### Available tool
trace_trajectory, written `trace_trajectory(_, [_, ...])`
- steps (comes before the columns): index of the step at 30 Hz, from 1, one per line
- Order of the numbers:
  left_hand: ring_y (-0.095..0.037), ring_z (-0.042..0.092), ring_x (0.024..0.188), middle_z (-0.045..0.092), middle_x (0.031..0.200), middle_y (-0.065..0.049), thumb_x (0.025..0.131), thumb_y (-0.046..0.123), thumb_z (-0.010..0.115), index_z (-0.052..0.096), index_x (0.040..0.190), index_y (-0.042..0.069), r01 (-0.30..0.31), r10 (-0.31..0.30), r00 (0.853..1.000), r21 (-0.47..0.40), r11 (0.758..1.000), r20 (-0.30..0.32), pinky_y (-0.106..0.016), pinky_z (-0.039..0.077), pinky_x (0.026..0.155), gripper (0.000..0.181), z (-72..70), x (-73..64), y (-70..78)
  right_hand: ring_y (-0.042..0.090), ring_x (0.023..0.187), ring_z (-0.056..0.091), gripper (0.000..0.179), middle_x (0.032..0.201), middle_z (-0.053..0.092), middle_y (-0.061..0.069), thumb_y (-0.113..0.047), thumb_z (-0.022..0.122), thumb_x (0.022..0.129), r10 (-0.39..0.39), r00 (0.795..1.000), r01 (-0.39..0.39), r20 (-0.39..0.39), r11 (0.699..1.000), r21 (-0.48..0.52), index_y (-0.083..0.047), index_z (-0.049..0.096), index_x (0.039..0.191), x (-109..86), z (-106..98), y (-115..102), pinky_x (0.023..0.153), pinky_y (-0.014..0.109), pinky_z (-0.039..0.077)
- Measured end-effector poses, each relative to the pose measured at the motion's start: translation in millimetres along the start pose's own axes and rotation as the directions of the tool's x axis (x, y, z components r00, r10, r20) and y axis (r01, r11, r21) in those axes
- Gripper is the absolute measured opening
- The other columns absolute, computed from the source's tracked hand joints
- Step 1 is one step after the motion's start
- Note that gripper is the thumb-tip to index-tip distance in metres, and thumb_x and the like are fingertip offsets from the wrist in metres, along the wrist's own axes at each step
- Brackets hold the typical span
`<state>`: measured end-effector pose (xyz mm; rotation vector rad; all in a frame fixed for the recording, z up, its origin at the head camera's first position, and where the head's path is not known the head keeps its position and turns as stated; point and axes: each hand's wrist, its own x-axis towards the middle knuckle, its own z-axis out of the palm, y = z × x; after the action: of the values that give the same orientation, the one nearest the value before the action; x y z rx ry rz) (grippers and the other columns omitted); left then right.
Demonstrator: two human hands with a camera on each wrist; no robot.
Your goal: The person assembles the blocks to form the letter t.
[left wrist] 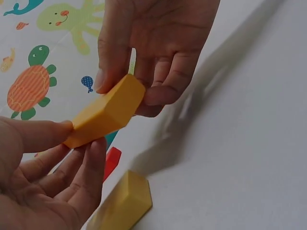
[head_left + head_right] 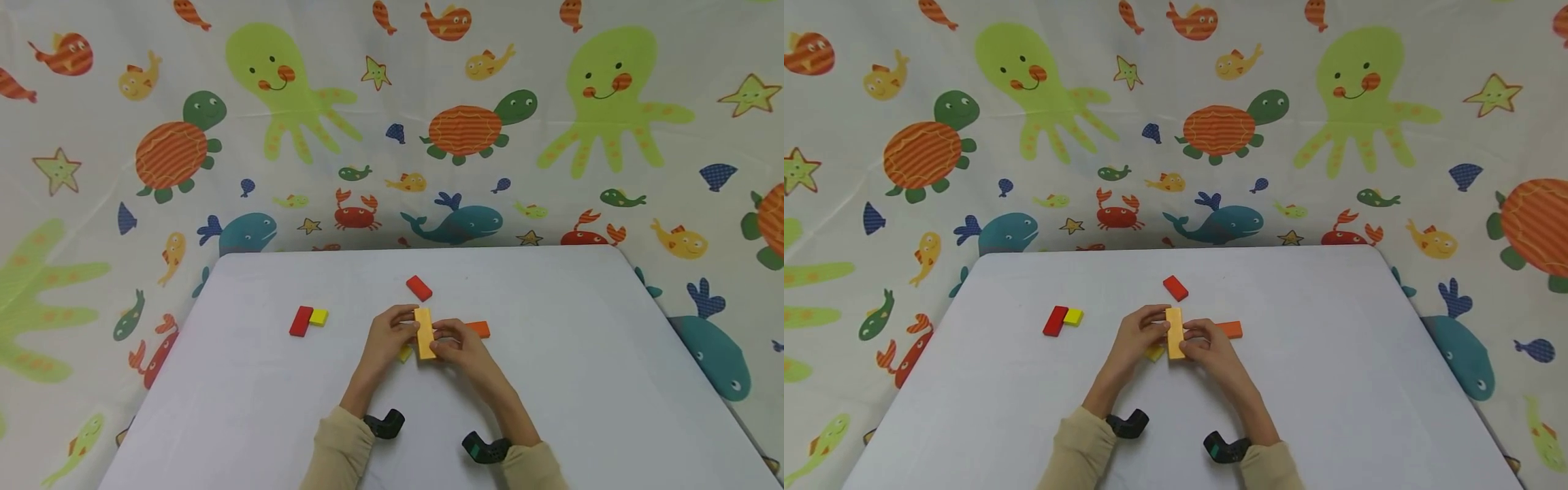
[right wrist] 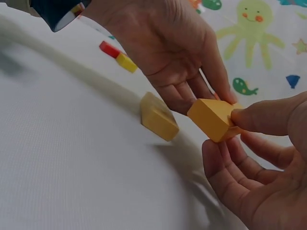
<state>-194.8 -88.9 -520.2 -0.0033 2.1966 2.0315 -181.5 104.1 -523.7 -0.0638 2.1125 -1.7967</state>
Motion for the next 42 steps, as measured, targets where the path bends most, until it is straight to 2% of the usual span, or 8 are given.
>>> trace_trajectory(8, [-0.02,0.074,0.105,0.071,0.129,-0.02,0.1,0.006,0.066,0.065,0.136,0.003,-0.025,0.025,0.999,-0.001,1.0,-0.028,-0.027,0.061,0.083,0.037,-5.1,4.5,-6.5,0.019,0.095,0.067,0.039,0.122,0.065,0.017,-0.012,0.071,0.098,-0.006,0.999,0.005,-0.033,1.0,-0.023,-0.006,0.059,0.135,8.4,7.9,2.6,0.083,0.024,0.059])
trace_trajectory(13, [-0.024,0.074,0.107,0.071,0.128,-0.019,0.1,0.007,0.066,0.066,0.136,0.005,-0.027,0.028,0.999,0.036,0.999,-0.029,-0.029,0.061,0.084,0.036,-5.8,4.1,-5.6,0.019,0.096,0.066,0.042,0.124,0.064,0.018,-0.013,0.071,0.099,-0.006,1.0,0.006,-0.014,1.0,-0.019,-0.004,0.057,0.137,10.5,8.1,4.3,0.083,0.024,0.059])
trace_trajectory(23, [-0.024,0.071,0.116,0.073,0.13,-0.016,0.1,0.015,0.065,0.065,0.137,0.008,0.042,-0.045,0.998,0.062,0.997,0.054,-0.031,0.059,0.092,0.038,-8.5,-3.4,-5.7,0.019,0.102,0.069,0.054,0.134,0.06,0.022,-0.018,0.071,0.099,-0.006,0.991,0.006,0.131,1.0,0.005,-0.003,0.048,0.145,7.9,-6.8,10.4,0.086,0.026,0.059])
trace_trajectory(25, [-0.024,0.071,0.117,0.073,0.13,-0.017,0.1,0.014,0.065,0.065,0.138,0.006,0.033,-0.038,0.996,0.076,0.997,0.075,-0.031,0.059,0.093,0.039,-8.4,-3.6,-6.2,0.019,0.101,0.07,0.056,0.134,0.059,0.023,-0.018,0.071,0.099,-0.005,0.988,0.005,0.152,1.0,0.002,-0.002,0.046,0.147,6.6,-8.9,9.5,0.086,0.028,0.06])
trace_trajectory(30, [-0.024,0.071,0.117,0.073,0.13,-0.018,0.099,0.012,0.065,0.064,0.14,0.004,0.015,-0.029,0.994,0.132,0.991,0.105,-0.034,0.06,0.094,0.041,-3.8,-2.8,-6.3,0.018,0.097,0.07,0.056,0.132,0.061,0.022,-0.015,0.071,0.098,0.03,0.99,-0.023,0.139,0.998,-0.055,-0.002,0.047,0.147,3.0,-10.9,4.4,0.086,0.032,0.061])
trace_trajectory(33, [-0.027,0.072,0.117,0.071,0.133,-0.02,0.099,0.011,0.064,0.061,0.143,0.003,0.002,-0.023,0.993,0.177,0.984,0.119,-0.038,0.061,0.095,0.045,1.9,-4.8,-3.6,0.018,0.097,0.069,0.054,0.13,0.061,0.02,-0.014,0.071,0.098,0.06,0.99,-0.049,0.126,0.995,-0.087,-0.003,0.049,0.146,1.1,-13.7,1.3,0.086,0.033,0.061])
trace_trajectory(38, [-0.032,0.073,0.118,0.07,0.133,-0.024,0.099,0.008,0.063,0.054,0.148,0.0,-0.068,0.03,0.991,0.301,0.951,0.131,-0.041,0.061,0.095,0.05,11.2,-9.4,-0.8,0.019,0.097,0.068,0.053,0.127,0.061,0.019,-0.013,0.071,0.097,0.079,0.99,-0.067,0.119,0.993,-0.101,-0.002,0.051,0.145,1.0,-19.4,-0.4,0.085,0.033,0.061])
trace_trajectory(42, [-0.031,0.074,0.117,0.071,0.132,-0.02,0.1,0.01,0.064,0.054,0.15,0.005,-0.053,0.016,0.994,0.361,0.931,0.104,-0.047,0.059,0.098,0.052,13.7,-12.5,1.8,0.02,0.095,0.07,0.053,0.125,0.062,0.019,-0.014,0.072,0.097,0.08,0.991,-0.068,0.112,0.992,-0.107,-0.002,0.052,0.144,2.0,-19.4,-0.3,0.084,0.032,0.061])
